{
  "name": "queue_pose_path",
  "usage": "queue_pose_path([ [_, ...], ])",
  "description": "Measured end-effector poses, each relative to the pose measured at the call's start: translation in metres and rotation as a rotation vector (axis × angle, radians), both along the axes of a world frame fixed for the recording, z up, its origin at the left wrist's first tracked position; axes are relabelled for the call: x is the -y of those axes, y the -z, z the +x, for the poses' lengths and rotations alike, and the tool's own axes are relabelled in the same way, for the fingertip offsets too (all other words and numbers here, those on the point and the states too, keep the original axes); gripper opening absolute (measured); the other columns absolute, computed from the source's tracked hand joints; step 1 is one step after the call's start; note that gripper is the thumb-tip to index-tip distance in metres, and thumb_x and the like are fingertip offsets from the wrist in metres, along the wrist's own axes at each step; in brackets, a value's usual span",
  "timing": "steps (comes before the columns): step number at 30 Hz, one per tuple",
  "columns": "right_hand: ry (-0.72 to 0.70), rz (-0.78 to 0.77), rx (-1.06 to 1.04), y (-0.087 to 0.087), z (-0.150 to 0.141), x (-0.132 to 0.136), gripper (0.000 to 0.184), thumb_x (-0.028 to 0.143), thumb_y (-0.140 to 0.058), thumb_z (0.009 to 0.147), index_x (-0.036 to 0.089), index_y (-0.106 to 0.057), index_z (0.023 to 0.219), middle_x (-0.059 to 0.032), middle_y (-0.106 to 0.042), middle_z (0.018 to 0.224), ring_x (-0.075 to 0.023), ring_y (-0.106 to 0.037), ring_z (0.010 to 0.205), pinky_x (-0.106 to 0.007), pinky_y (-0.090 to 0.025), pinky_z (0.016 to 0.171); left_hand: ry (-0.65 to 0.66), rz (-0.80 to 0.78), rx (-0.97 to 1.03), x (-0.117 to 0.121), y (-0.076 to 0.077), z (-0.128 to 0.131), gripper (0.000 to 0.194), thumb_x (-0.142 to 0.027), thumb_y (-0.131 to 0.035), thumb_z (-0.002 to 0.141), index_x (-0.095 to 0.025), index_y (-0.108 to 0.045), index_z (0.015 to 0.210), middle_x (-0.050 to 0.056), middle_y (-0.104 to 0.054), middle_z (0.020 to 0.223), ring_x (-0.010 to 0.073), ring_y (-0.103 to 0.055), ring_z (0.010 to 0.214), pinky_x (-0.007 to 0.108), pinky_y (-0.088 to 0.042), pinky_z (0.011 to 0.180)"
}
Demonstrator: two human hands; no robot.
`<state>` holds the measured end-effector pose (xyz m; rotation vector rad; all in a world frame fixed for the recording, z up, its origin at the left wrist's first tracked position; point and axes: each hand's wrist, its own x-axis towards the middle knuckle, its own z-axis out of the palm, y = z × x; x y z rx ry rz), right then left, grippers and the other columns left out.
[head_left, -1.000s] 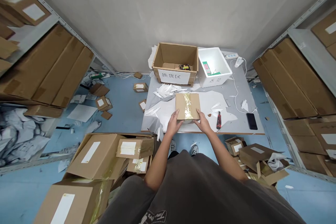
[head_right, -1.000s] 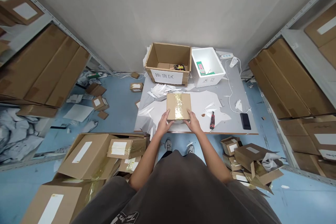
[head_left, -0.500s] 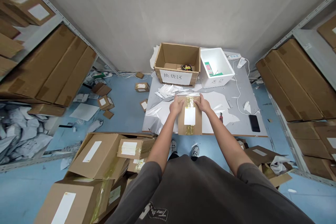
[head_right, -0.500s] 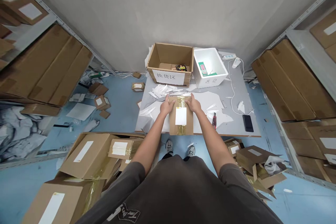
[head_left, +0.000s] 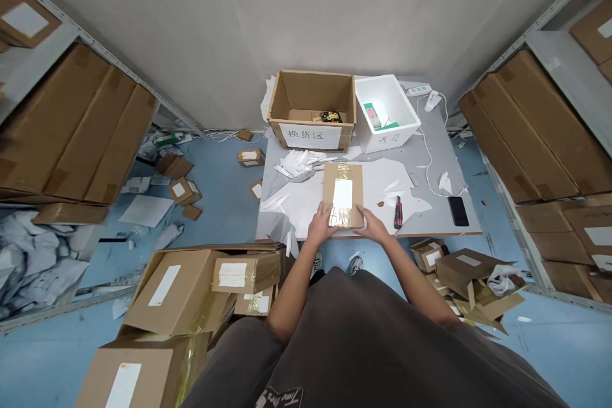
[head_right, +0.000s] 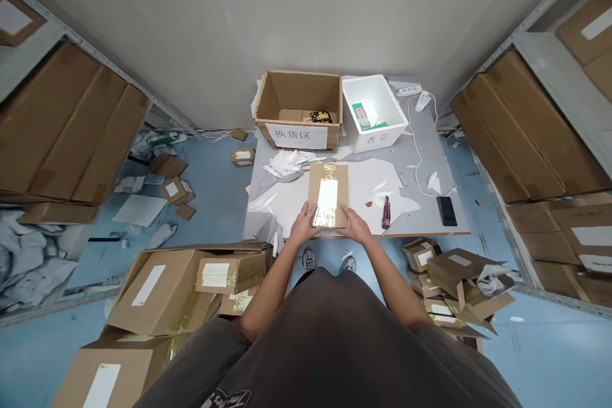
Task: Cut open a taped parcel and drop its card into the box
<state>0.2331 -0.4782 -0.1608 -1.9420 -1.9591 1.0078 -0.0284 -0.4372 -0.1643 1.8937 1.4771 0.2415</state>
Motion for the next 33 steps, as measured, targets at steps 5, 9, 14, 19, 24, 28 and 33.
queue_pose_path([
  [5, 0.185, -0.002, 0.028, 0.016, -0.031, 0.023, 0.093, 0.028, -0.068, 0.096, 0.029, -0.021, 0.176, -0.0154, -0.055, 0.161, -0.0316, -0.062, 0.140, -0.046, -0.056, 0.109, -0.042, 0.025, -0.069, 0.016, 0.007, 0.023, 0.100, -0.043, -0.090, 0.084, -0.032, -0.040, 0.170, 0.017, -0.003, 0.185, 0.0429, -0.060, 0.140, 0.056, -0.050, 0.116],
  [9, 0.152, 0.088, 0.067, 0.003, -0.037, 0.009, 0.084, 0.032, -0.066, 0.098, 0.031, -0.030, 0.174, -0.0127, -0.058, 0.160, -0.0333, -0.063, 0.138, -0.048, -0.057, 0.109, -0.112, 0.025, 0.026, 0.005, 0.011, 0.022, 0.105, -0.046, -0.092, 0.082, -0.028, -0.038, 0.170, 0.020, -0.008, 0.183, 0.0444, -0.051, 0.151, 0.054, -0.046, 0.121],
  [14, 0.079, 0.162, 0.211, -0.030, -0.051, -0.006, 0.064, 0.033, -0.057, 0.104, 0.032, -0.046, 0.168, -0.0133, -0.047, 0.169, -0.0374, -0.050, 0.152, -0.053, -0.050, 0.117, -0.217, 0.041, 0.199, -0.010, 0.024, 0.001, 0.115, -0.047, -0.097, 0.075, -0.027, -0.037, 0.171, 0.018, -0.025, 0.179, 0.0370, -0.031, 0.165, 0.046, -0.037, 0.130],
  [19, -0.124, 0.188, 0.235, -0.038, -0.093, -0.017, 0.070, 0.019, -0.056, 0.101, 0.032, -0.045, 0.169, -0.0149, -0.049, 0.168, -0.0349, -0.038, 0.158, -0.054, -0.040, 0.125, -0.240, -0.114, 0.332, -0.007, 0.055, -0.008, 0.110, -0.044, -0.093, 0.080, -0.024, -0.034, 0.172, 0.016, -0.054, 0.164, 0.0292, -0.052, 0.153, 0.044, -0.043, 0.125],
  [24, -0.260, 0.065, 0.215, -0.021, -0.113, -0.020, 0.072, 0.014, -0.058, 0.099, 0.029, -0.045, 0.168, -0.0135, -0.044, 0.172, -0.0340, -0.038, 0.158, -0.052, -0.042, 0.121, -0.347, -0.270, 0.254, 0.004, 0.072, -0.017, 0.096, -0.030, -0.083, 0.089, -0.020, -0.033, 0.172, 0.017, -0.067, 0.151, 0.0286, -0.070, 0.132, 0.044, -0.053, 0.114],
  [28, -0.142, 0.090, 0.256, -0.011, -0.081, -0.016, 0.076, 0.023, -0.072, 0.095, 0.026, -0.047, 0.166, -0.0161, -0.033, 0.178, -0.0379, -0.028, 0.164, -0.054, -0.033, 0.127, -0.271, -0.136, 0.190, 0.006, 0.056, -0.030, 0.117, -0.024, -0.086, 0.083, -0.024, -0.016, 0.177, 0.017, -0.052, 0.166, 0.0310, -0.056, 0.148, 0.044, -0.048, 0.120],
  [33, 0.089, -0.057, 0.269, 0.005, -0.033, -0.014, 0.096, 0.034, -0.079, 0.092, 0.027, -0.030, 0.174, -0.0205, -0.037, 0.173, -0.0386, -0.043, 0.155, -0.050, -0.044, 0.119, -0.132, -0.055, -0.065, 0.001, 0.025, -0.015, 0.115, -0.024, -0.089, 0.081, -0.034, -0.023, 0.175, 0.018, -0.028, 0.178, 0.0401, -0.052, 0.150, 0.047, -0.049, 0.117],
])
